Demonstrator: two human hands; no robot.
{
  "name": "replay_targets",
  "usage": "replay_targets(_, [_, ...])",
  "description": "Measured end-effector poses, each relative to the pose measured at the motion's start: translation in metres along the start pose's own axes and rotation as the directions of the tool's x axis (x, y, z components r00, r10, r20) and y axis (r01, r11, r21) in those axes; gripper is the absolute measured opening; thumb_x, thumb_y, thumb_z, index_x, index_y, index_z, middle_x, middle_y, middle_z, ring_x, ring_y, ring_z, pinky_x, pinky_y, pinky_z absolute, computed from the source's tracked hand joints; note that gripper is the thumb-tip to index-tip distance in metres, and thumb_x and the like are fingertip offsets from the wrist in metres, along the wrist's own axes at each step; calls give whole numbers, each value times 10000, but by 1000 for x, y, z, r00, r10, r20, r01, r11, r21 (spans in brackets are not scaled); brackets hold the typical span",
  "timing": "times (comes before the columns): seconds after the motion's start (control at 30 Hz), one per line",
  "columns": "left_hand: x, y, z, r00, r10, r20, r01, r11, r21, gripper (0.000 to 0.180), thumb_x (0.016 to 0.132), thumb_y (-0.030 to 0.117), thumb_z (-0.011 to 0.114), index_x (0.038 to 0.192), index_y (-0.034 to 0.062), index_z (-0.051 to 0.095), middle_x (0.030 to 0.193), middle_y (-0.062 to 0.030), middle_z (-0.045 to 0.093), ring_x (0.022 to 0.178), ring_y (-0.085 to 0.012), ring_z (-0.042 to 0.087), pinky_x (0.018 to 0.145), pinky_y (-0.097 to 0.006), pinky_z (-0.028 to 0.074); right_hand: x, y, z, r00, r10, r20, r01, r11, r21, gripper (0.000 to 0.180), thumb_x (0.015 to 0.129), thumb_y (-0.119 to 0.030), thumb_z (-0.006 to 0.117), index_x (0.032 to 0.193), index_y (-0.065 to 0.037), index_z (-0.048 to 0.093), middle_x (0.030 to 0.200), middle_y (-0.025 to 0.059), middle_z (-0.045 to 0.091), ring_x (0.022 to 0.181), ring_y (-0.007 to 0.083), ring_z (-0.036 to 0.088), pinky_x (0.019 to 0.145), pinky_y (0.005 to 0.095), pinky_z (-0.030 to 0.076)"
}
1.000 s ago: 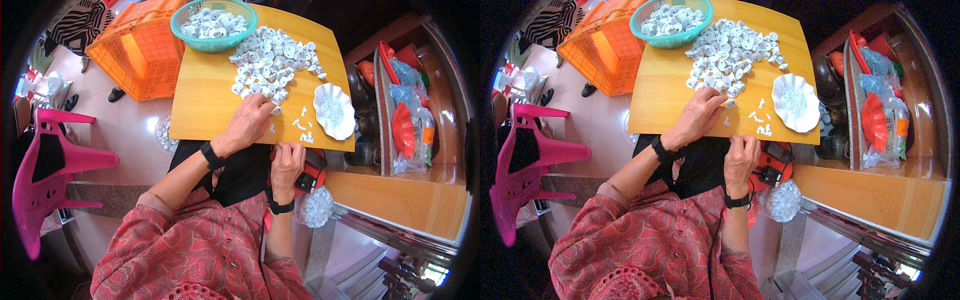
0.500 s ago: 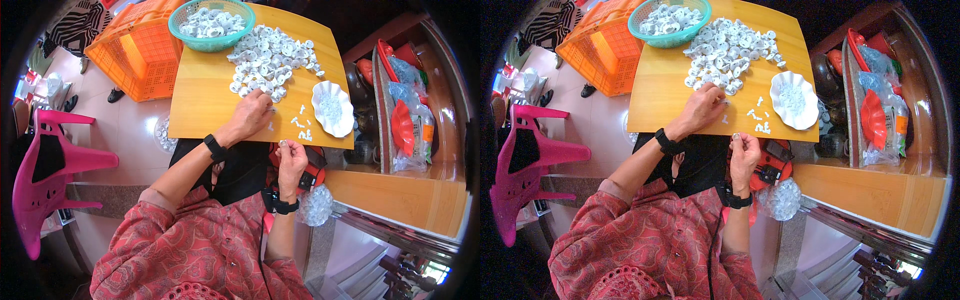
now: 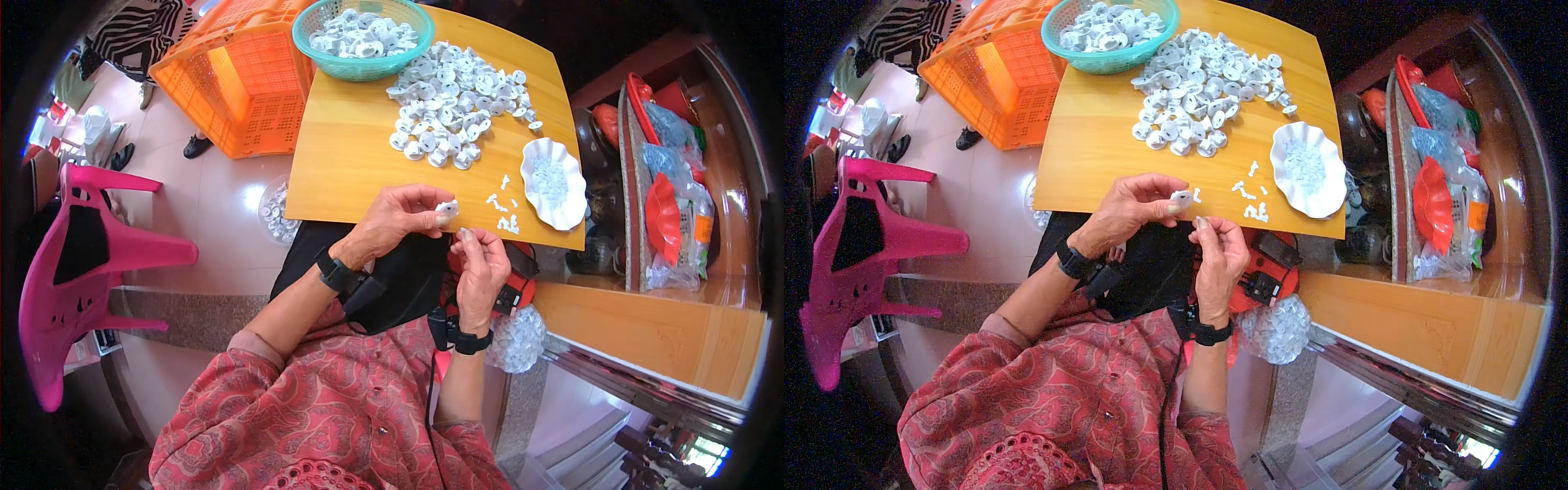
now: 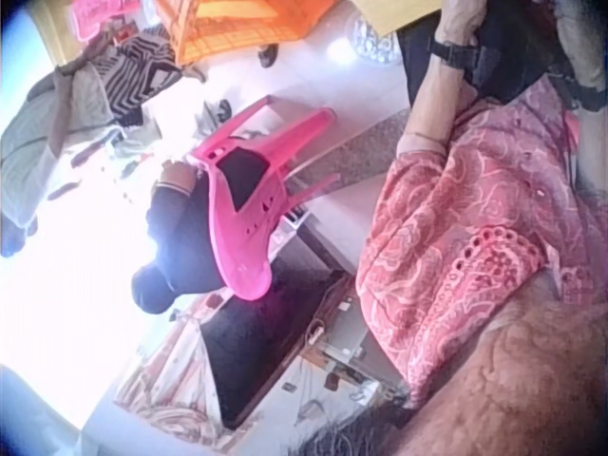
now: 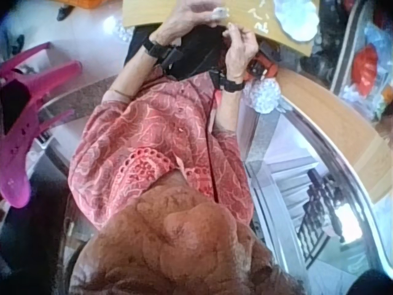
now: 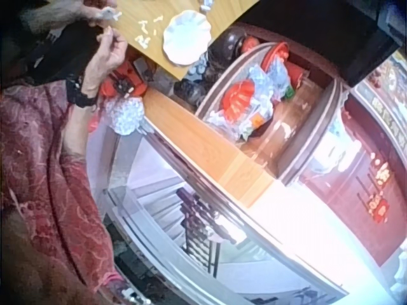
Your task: Manually assembling small white plastic components at a workstation.
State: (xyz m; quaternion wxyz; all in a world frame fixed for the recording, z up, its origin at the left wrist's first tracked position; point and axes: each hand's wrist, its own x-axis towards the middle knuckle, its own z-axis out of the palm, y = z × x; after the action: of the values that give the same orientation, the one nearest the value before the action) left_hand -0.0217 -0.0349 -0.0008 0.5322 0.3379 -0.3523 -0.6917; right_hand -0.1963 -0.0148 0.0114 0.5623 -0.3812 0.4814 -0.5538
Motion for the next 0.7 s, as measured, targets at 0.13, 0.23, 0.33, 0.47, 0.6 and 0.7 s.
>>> replay_targets(0.13, [-8, -4, 1, 994, -108, 22, 110, 968, -225, 334, 938, 90, 654, 1250, -22, 610, 1130, -113, 675, 980, -185, 681, 854, -303, 589, -6, -1, 6, 998, -61, 9, 61, 994, -88, 76, 914, -65, 671, 937, -10, 624, 869, 32, 653, 760, 89, 589, 720, 218, 468])
replay_targets(0.23, [-13, -10, 2, 995, -88, 37, 95, 950, -299, 316, 962, 126, 624, 1240, -25, 606, 1186, -130, 651, 1059, -211, 654, 927, -347, 570, -7, 4, 7, 992, -119, 36, 123, 984, -126, 70, 912, -61, 673, 919, -11, 624, 891, 29, 644, 782, 101, 587, 731, 236, 471])
replay_targets(0.33, [-14, -13, 0, 997, -62, 47, 73, 951, -301, 324, 966, 130, 618, 1249, -25, 599, 1192, -129, 646, 1080, -210, 646, 946, -357, 562, -6, 8, 7, 973, -225, 47, 228, 922, -314, 70, 909, -53, 666, 912, -1, 619, 899, 47, 632, 803, 138, 604, 744, 277, 487])
replay_targets(0.47, [-16, -14, -1, 998, -50, 49, 62, 951, -301, 330, 966, 133, 617, 1255, -25, 594, 1185, -128, 650, 1083, -214, 646, 949, -363, 560, -7, -1, 13, 869, -458, 186, 478, 684, -551, 82, 902, -61, 663, 903, -1, 607, 890, 98, 614, 805, 211, 622, 730, 331, 501])
replay_targets(0.6, [-17, -15, -1, 998, -32, 60, 49, 948, -314, 339, 964, 136, 620, 1259, -27, 591, 1192, -132, 649, 1093, -214, 642, 953, -366, 556, -9, -5, 15, 855, -468, 224, 497, 612, -615, 97, 895, -65, 664, 894, -8, 586, 870, 116, 600, 790, 256, 622, 707, 362, 505])
replay_targets(0.7, [-19, -15, 0, 998, -34, 53, 49, 946, -319, 347, 965, 131, 616, 1273, -28, 584, 1199, -135, 646, 1096, -213, 641, 958, -366, 553, -9, -4, 14, 865, -463, 192, 474, 630, -616, 104, 895, -67, 664, 897, -10, 577, 866, 116, 595, 781, 268, 619, 705, 372, 503])
